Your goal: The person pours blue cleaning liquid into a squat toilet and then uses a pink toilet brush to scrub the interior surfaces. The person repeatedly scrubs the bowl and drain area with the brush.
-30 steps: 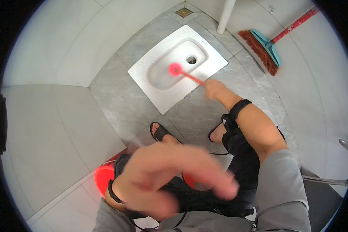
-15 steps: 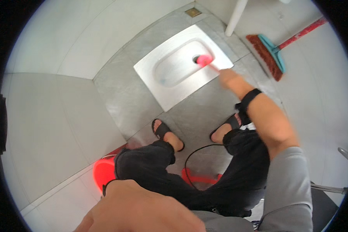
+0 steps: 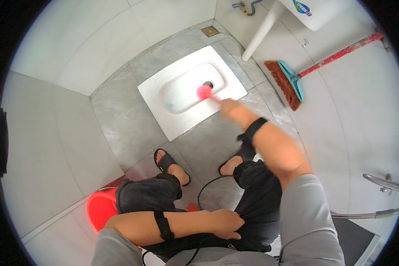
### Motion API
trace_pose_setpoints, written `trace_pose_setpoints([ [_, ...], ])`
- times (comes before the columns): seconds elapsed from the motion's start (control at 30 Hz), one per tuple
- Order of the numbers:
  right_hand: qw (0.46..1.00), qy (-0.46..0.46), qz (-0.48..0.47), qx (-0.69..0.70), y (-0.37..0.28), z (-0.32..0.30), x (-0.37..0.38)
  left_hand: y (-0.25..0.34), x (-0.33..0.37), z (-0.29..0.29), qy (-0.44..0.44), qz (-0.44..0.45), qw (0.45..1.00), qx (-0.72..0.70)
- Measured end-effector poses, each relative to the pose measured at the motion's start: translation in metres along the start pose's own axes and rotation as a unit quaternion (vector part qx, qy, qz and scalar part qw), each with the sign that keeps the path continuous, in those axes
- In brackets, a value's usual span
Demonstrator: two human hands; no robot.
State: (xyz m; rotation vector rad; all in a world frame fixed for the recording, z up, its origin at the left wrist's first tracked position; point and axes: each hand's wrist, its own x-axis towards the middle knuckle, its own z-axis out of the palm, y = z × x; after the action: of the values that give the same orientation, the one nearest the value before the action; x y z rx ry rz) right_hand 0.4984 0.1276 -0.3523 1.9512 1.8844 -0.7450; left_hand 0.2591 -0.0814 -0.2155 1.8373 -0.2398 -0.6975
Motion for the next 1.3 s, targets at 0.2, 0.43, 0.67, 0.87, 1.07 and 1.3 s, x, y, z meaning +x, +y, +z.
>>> trace_pose_setpoints([
  [0.2, 0.992, -0.079, -0.070, -0.068, -0.033, -0.024, -0.005, 0.010, -0.020, -0.011, -0.047, 0.008, 0.998, 0.045],
  [0.43, 0.997, -0.033, 0.063, -0.005, 0.003, 0.002, 0.012, 0.005, -0.010, -0.018, -0.005, 0.042, 0.998, 0.056],
  [0.67, 0.996, -0.060, -0.058, 0.043, -0.155, -0.012, -0.015, -0.008, -0.007, -0.019, 0.061, 0.015, 0.993, 0.104],
  [0.87, 0.971, 0.092, 0.063, 0.212, -0.058, 0.014, 0.031, -0.002, -0.010, -0.022, 0.057, 0.001, 0.992, 0.110],
  [1.07, 0.949, 0.103, 0.146, 0.260, -0.047, 0.067, 0.062, 0.000, -0.002, -0.020, 0.060, 0.014, 0.988, 0.139],
  [1.3, 0.993, 0.009, -0.014, 0.114, -0.097, 0.077, -0.017, -0.006, 0.001, -0.011, 0.094, 0.001, 0.987, 0.132],
])
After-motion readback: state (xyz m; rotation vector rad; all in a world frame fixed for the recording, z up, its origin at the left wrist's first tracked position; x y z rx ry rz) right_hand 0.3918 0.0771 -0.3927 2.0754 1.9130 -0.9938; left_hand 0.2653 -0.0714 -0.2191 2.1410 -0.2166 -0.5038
